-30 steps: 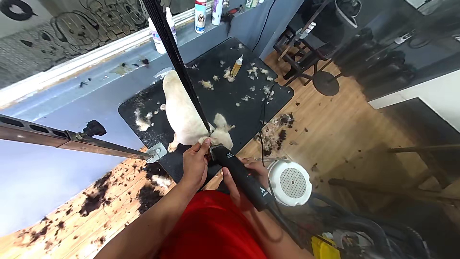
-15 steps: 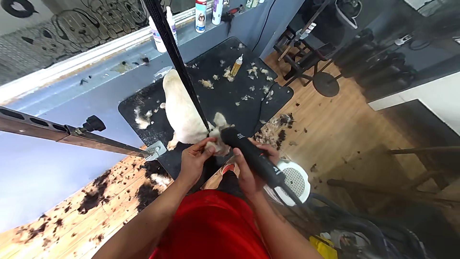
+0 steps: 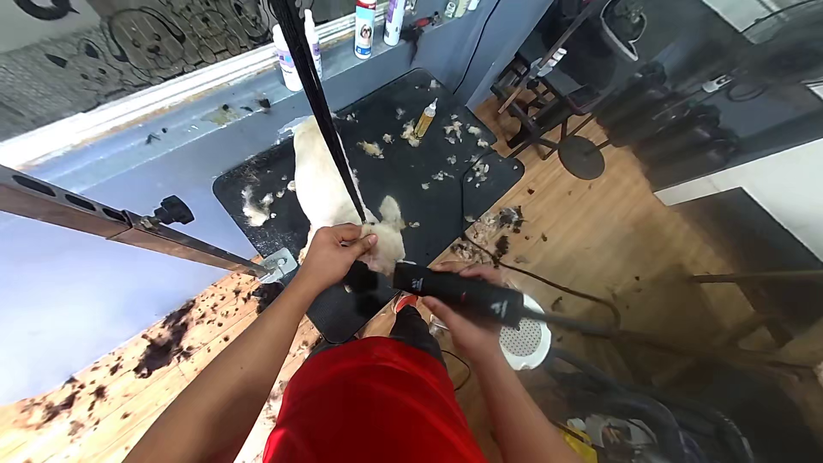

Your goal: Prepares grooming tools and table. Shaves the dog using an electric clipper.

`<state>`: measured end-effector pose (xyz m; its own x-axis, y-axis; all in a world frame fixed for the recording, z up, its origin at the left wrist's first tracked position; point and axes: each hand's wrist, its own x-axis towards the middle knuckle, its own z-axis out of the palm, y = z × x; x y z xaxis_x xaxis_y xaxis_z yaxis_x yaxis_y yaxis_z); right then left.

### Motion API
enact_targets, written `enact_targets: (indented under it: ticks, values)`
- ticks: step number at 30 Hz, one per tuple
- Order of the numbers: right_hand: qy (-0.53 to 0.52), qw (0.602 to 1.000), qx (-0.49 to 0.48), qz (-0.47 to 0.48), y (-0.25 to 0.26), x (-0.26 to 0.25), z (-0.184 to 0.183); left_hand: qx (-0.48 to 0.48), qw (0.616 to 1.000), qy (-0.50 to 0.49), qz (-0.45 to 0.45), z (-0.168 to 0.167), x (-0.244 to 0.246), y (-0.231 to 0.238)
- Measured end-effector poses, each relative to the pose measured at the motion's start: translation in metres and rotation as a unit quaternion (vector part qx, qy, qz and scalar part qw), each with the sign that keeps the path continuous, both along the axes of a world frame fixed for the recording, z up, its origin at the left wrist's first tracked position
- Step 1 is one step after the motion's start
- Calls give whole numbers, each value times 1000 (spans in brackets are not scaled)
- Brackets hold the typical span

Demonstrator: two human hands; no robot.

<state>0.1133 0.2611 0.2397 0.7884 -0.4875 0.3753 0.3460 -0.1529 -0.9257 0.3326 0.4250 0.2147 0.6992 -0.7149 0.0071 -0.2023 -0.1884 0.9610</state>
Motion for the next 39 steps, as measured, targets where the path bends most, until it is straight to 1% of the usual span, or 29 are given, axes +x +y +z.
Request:
enact_targets:
  ticks: [2,3,4,8,12,21,24,26,28,31,34,39]
  values:
    - [15,988,-154,10,6,1,1,40,999,31,-9,6,6,0]
    - [8,978,-210,16,7,5,0,53,997,47,-17,8,8,-1]
    - [-10,972,-235,19,8,8,-2,57,996,66,-22,8,10,-1]
    - [-45,966,-253,20,12,17,-5,46,990,125,-35,11,13,-5]
    - [-43,960,-278,3,12,20,-5,28,986,159,-34,12,9,-6]
    - [-40,946,-318,36,18,31,-11,30,976,215,-21,15,5,-11]
    - [-20,948,-311,60,19,34,-11,28,975,220,-27,13,5,-12]
    - [-12,956,-285,73,19,34,-5,25,974,221,-30,14,6,-13]
    - [-28,960,-275,42,21,29,-1,15,971,235,-32,14,6,-13]
    - [-65,949,-305,-37,23,28,0,17,963,268,-27,16,7,-14]
    - [-63,940,-332,-54,22,32,-2,12,958,285,-20,16,6,-16]
    - [-34,935,-347,-68,32,37,-5,5,952,307,-11,18,1,-17]
